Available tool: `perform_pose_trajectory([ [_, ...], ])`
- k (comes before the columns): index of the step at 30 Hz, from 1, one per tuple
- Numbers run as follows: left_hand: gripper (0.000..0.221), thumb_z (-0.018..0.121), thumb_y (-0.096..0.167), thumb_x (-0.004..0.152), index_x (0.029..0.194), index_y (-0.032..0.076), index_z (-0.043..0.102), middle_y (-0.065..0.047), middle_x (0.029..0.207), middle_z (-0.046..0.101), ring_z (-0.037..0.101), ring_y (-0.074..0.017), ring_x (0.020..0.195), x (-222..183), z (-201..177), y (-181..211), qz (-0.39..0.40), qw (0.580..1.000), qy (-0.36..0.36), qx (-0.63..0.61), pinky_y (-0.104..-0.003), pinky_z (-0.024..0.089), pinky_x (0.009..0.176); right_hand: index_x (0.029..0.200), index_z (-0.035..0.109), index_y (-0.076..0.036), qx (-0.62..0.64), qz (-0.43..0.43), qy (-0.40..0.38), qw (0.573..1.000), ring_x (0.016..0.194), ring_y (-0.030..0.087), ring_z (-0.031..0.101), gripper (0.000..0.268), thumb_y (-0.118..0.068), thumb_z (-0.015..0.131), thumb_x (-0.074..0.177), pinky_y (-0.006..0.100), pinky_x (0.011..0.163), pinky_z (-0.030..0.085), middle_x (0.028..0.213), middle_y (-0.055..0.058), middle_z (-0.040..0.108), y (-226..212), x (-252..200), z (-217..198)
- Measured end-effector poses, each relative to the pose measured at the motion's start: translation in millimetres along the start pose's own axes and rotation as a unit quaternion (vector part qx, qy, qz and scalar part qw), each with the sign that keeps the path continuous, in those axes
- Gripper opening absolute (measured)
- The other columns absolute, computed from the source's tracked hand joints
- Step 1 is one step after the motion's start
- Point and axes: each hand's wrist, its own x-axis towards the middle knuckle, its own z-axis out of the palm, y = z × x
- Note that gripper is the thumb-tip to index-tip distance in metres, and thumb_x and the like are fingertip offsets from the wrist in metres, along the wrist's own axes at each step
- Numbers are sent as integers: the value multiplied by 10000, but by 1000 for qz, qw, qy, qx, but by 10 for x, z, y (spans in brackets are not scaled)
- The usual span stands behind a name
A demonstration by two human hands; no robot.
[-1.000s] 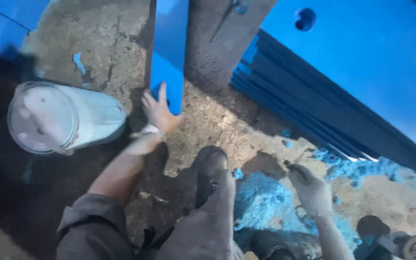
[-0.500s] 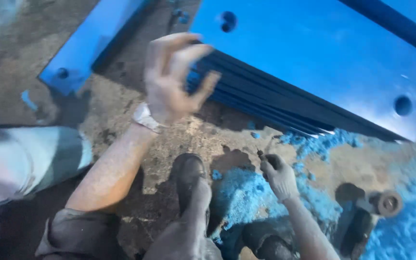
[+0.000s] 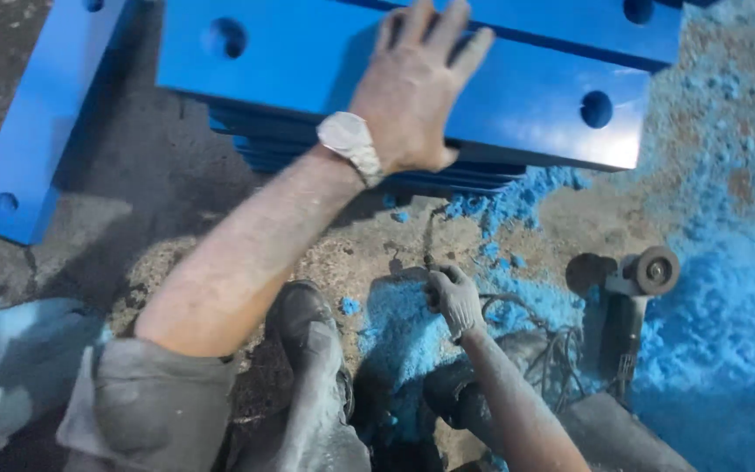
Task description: The worker is applying white paint to circular recesses on blue industrial parts.
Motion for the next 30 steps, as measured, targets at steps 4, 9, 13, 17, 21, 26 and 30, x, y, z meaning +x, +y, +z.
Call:
perform_pose_trajectory([
  [4,1365,1020,532,379,1510,90,398,-275,1497,364,327,-500,1379,-149,-173,31,3,999,-28,-21,-739,269,1064,1056,670,-2,30,-26,0,999,593,148,599,245,-225,658,957,314,508,499,772,71,673,185,191,-136],
  [9,1395,1006,409,440,1615,127,310,-233,1467,430,424,-454,1312,-749,-277,247,56,992,-107,19,-694,290,1117,1104,681,-31,165,-44,36,985,578,185,604,247,-231,641,964,324,474,451,769,95,682,245,317,-414],
  [13,1371,996,389,454,1600,191,269,-247,1450,429,425,-466,1295,-1448,-94,405,71,985,-158,-25,-711,275,1095,1176,688,-51,144,-34,82,986,634,154,640,278,-230,667,963,310,518,489,843,67,713,9,429,-825],
  [17,1250,960,279,604,1609,434,234,-211,1527,392,387,-446,1351,-1938,536,298,37,949,-303,-76,-712,256,1088,1320,688,-102,52,-32,121,991,673,135,659,370,-240,674,977,295,549,512,915,55,751,-444,65,-843],
  [21,1166,935,315,692,1589,538,224,-273,1547,342,341,-480,1397,-2116,1183,69,23,936,-346,-56,-697,246,1106,1341,694,-113,-77,-74,69,992,700,113,675,384,-206,665,969,256,567,513,943,24,752,-612,-14,-847],
  [26,1129,943,358,671,1545,545,253,-253,1542,350,320,-481,1414,-2104,1643,-8,-27,938,-334,-93,-712,209,1126,1318,717,-169,-352,-122,54,926,778,177,703,423,-324,707,925,353,667,557,1004,72,778,-1021,-207,-705],
  [30,1150,931,413,657,1606,476,285,-237,1512,407,353,-496,1369,-2156,1952,-24,-42,951,-275,-138,-735,197,1112,1346,693,-226,-580,-172,29,796,877,341,727,474,-431,663,920,463,777,570,1021,158,759,-1251,-249,-536],
])
